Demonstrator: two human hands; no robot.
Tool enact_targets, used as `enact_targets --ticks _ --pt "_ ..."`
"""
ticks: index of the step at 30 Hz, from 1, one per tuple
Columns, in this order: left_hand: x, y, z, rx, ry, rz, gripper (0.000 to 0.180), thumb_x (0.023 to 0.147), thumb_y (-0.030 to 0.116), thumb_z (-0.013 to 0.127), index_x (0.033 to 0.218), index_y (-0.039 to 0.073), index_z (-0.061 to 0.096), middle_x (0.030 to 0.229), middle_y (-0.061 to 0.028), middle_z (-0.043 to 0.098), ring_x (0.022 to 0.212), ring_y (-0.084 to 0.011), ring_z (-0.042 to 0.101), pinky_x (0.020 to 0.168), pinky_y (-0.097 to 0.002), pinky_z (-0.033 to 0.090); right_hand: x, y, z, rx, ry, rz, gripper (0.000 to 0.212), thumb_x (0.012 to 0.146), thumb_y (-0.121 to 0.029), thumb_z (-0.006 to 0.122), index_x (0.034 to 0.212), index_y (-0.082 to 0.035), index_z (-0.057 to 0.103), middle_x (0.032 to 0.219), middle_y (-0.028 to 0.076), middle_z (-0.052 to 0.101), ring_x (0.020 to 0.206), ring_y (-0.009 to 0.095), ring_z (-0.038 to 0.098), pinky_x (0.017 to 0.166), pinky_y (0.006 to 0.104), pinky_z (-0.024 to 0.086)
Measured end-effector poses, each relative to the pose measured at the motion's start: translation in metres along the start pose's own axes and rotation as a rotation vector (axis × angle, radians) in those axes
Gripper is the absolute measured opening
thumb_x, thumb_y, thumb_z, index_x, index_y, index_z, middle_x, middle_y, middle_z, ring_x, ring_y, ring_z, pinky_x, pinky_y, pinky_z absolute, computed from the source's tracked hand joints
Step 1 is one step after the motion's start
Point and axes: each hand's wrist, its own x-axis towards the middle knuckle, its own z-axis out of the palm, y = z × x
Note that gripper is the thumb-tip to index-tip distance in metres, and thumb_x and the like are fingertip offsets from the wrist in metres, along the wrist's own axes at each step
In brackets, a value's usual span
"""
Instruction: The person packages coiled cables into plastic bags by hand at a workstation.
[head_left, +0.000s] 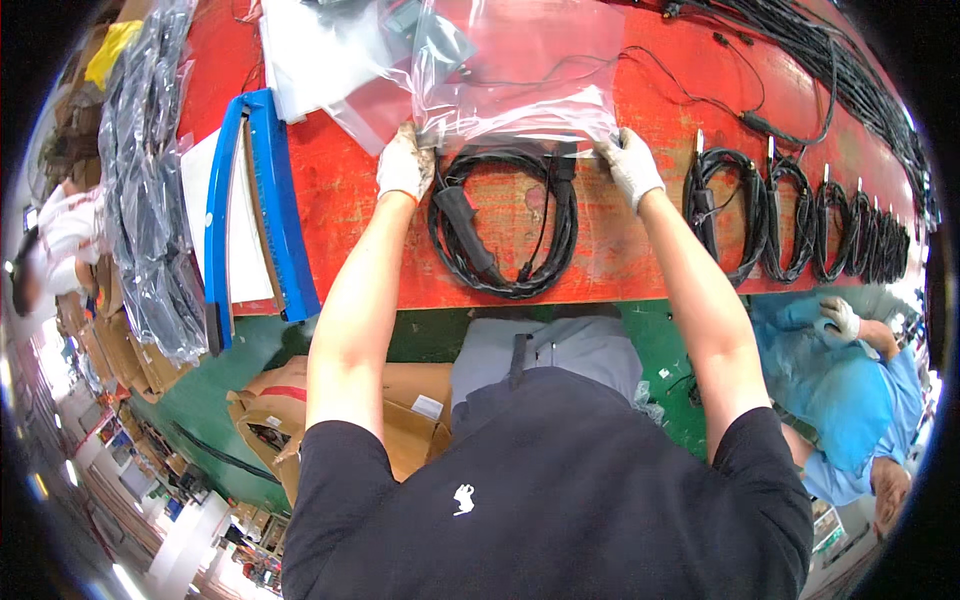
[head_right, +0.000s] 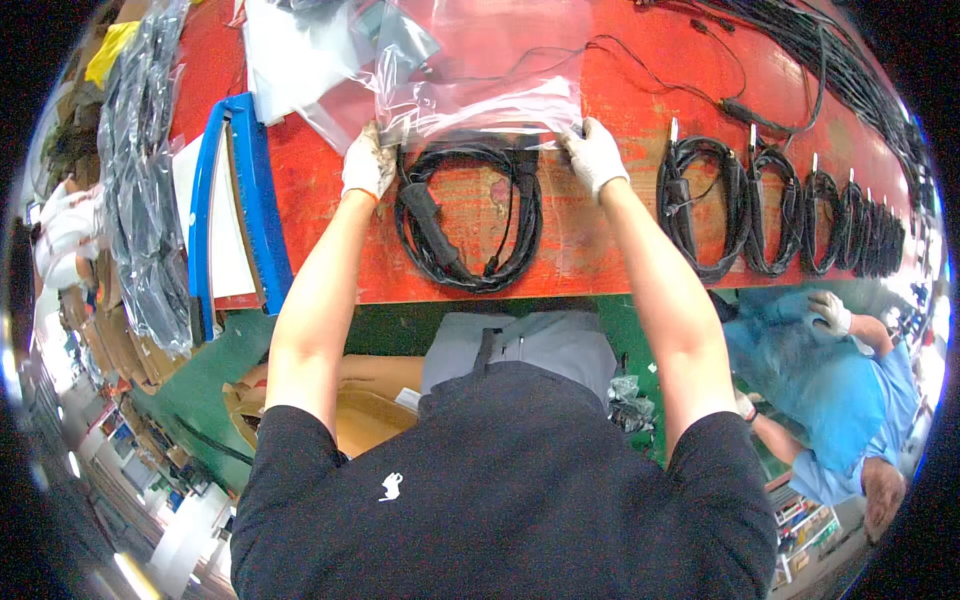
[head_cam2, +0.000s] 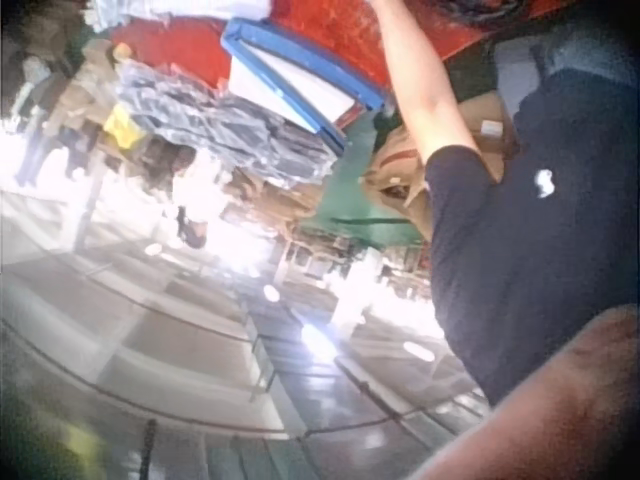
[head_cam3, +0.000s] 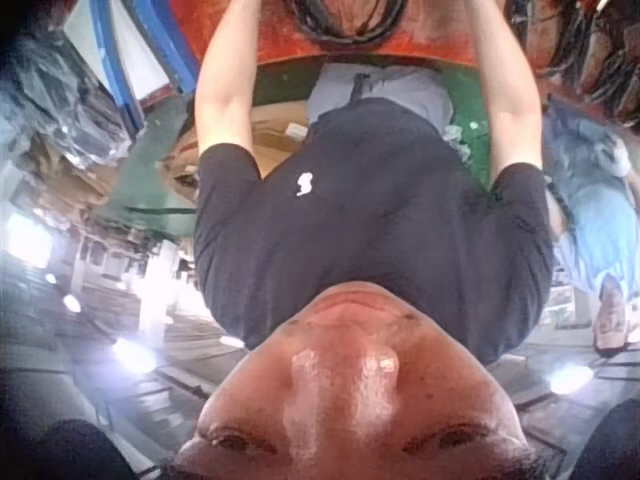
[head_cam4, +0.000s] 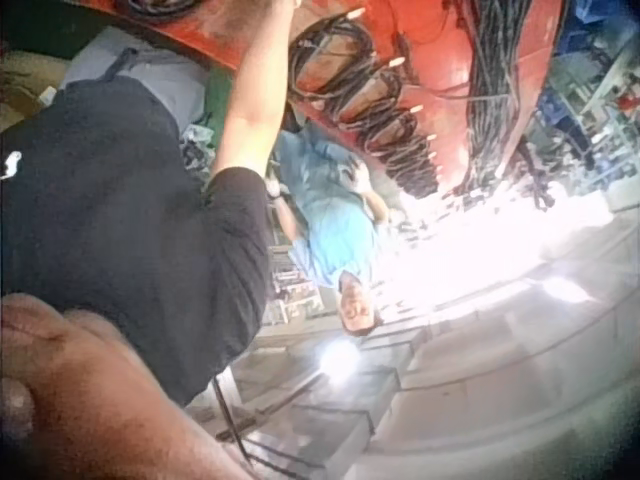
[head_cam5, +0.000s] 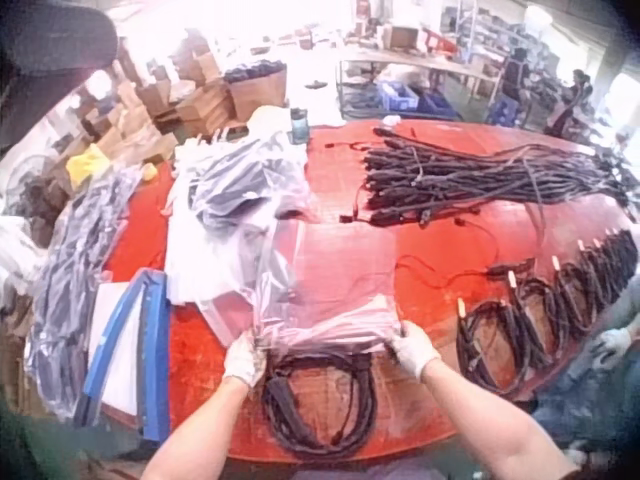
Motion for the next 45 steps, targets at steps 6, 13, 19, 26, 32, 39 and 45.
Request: enact_targets --ticks 6,13,19,26,32,39,45 --pt "0.003 0.023 0.025 -0.153 -0.032 -0.133 0.03 0.094 0.025 0.062 0.11 0.0 0.062 0.103 -0.026 0.069 0.099 -0.0458 0.065 0.084 -0.0489 0.051 -0.002 0.005 0.057 0.38 0.212 0.175 0.026 0.103 -0.022 0.056 0.111 0.001 0.048 0.086 0.016 0.068 0.065 0.024 0.069 0.053 0.0349 0.057" --pt "0.009 0.022 0.02 -0.026 -0.206 -0.033 0.03 0.092 0.028 0.063 0.111 0.004 0.064 0.105 -0.0254 0.071 0.103 -0.0459 0.066 0.088 -0.0512 0.052 -0.013 -0.017 0.088 -0.5 0.4 0.048 0.041 0.098 -0.037 0.057 0.117 -0.001 0.053 0.106 0.029 0.069 0.1 0.045 0.067 0.087 0.0505 0.052" --pt "0.03 -0.011 0.058 -0.057 -0.222 0.089 0.03 0.092 0.026 0.059 0.102 -0.002 0.063 0.096 -0.0258 0.07 0.096 -0.0422 0.067 0.086 -0.0484 0.053 -0.018 -0.009 0.075 -0.549 0.256 0.109 0.055 0.103 -0.047 0.04 0.128 0.002 0.051 0.118 0.035 0.063 0.113 0.051 0.06 0.099 0.0553 0.045" --pt "0.026 -0.053 0.111 0.176 -0.284 0.652 0.03 0.101 0.01 0.043 0.119 0.001 0.066 0.117 -0.0151 0.071 0.105 -0.0251 0.067 0.091 -0.0345 0.054 -0.025 0.016 0.085 -0.514 0.083 0.097 0.057 0.104 -0.048 0.039 0.137 -0.003 0.049 0.121 0.034 0.062 0.115 0.052 0.058 0.099 0.0549 0.045" --pt "0.018 -0.037 0.048 -0.266 -0.679 0.139 0.036 0.106 0.027 0.041 0.125 0.009 0.066 0.113 -0.0105 0.071 0.102 -0.024 0.066 0.091 -0.0366 0.05 -0.022 0.026 0.1 -0.297 0.099 -0.068 0.059 0.106 -0.046 0.036 0.141 0.001 0.048 0.124 0.032 0.062 0.124 0.048 0.054 0.104 0.0494 0.043" --pt "0.014 -0.009 0.018 -1.053 -0.491 -0.822 0.065 0.102 0.065 0.037 0.116 0.009 0.066 0.097 -0.0101 0.071 0.075 -0.0214 0.066 0.064 -0.0372 0.052 -0.008 0.008 0.107 0.462 0.115 0.494 0.066 0.101 -0.066 0.039 0.112 -0.007 0.065 0.102 0.012 0.067 0.094 0.024 0.062 0.083 0.0378 0.05" --pt "0.008 0.009 0.015 -1.067 -0.496 -0.804 0.055 0.101 0.058 0.041 0.106 0.011 0.07 0.088 -0.0068 0.071 0.07 -0.0183 0.063 0.06 -0.0354 0.049 -0.005 0.027 0.091 0.703 0.222 0.579 0.059 0.104 -0.062 0.035 0.094 -0.012 0.064 0.076 0.006 0.064 0.063 0.022 0.061 0.058 0.0371 0.051"
